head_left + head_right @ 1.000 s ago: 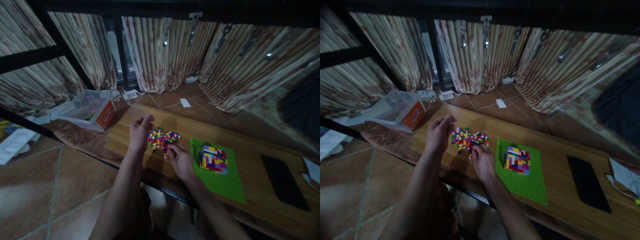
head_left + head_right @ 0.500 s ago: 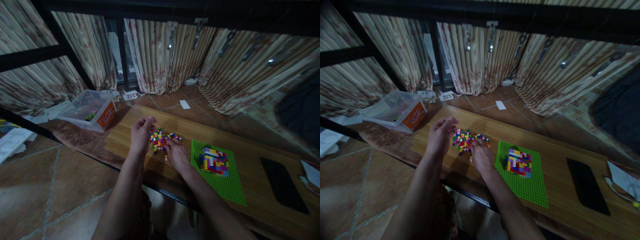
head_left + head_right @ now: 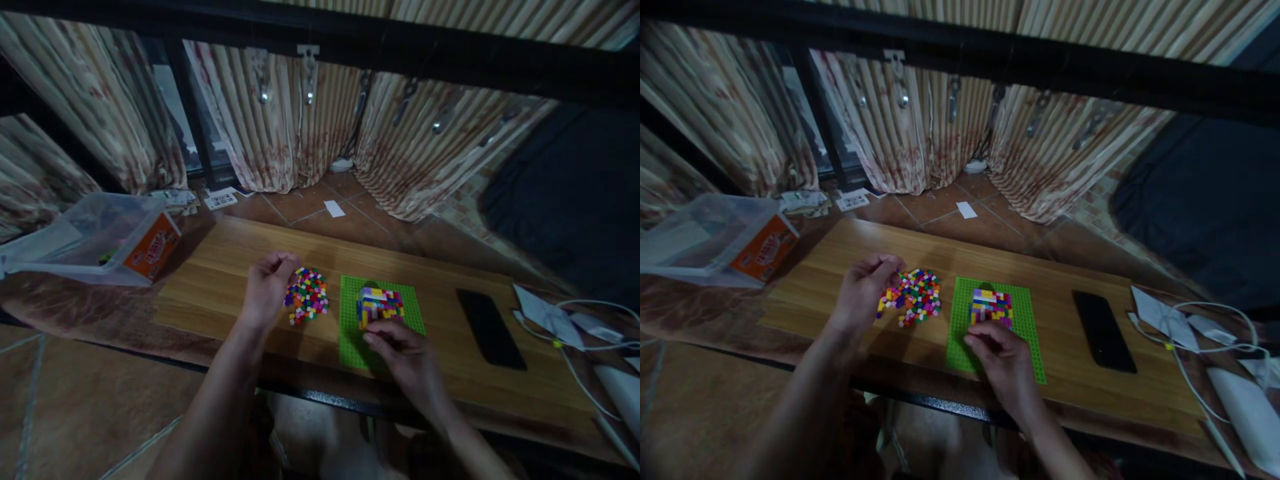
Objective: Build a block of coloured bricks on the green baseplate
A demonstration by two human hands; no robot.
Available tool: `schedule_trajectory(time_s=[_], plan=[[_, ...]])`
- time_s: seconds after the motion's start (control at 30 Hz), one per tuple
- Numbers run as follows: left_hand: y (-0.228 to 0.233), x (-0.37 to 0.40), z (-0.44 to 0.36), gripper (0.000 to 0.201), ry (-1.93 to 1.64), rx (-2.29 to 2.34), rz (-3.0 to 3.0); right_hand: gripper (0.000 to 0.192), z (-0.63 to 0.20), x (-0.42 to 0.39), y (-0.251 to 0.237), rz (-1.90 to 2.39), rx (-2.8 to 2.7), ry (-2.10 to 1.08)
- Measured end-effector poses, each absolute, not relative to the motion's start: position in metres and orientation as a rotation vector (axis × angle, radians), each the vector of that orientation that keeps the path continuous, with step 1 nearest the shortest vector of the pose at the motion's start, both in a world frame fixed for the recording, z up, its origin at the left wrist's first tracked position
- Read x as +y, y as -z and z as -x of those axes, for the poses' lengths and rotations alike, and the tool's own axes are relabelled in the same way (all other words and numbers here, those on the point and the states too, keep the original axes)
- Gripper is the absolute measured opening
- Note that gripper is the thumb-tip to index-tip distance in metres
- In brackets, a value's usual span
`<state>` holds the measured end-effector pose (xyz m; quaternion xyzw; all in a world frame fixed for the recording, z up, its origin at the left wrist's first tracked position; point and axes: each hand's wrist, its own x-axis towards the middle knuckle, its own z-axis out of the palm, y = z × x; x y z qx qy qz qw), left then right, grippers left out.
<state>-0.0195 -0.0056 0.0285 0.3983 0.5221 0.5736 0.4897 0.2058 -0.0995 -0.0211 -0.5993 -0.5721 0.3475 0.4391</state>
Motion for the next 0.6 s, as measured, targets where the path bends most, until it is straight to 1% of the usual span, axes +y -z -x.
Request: schedule_trajectory(time_s=[0.13,0.3,0.6], plan=[[-0.016,-0.011,-0.008,0.023,-1.191,1.243,-1.171,0.020,-0.248,-0.095,0.026,1.583,-1.209,-0.721],[-0.001,-0.010,-0.028,0.024,-1.054,1.210,-1.301,0.022,-0.275,-0.091,0.030,1.728,-1.314,-0.528],[0.004,-0.007,-0.038,0.020,-1.014,1.244,-1.442,0.026,-0.267,-0.081,0.038,1.743,-1.319,-0.517]])
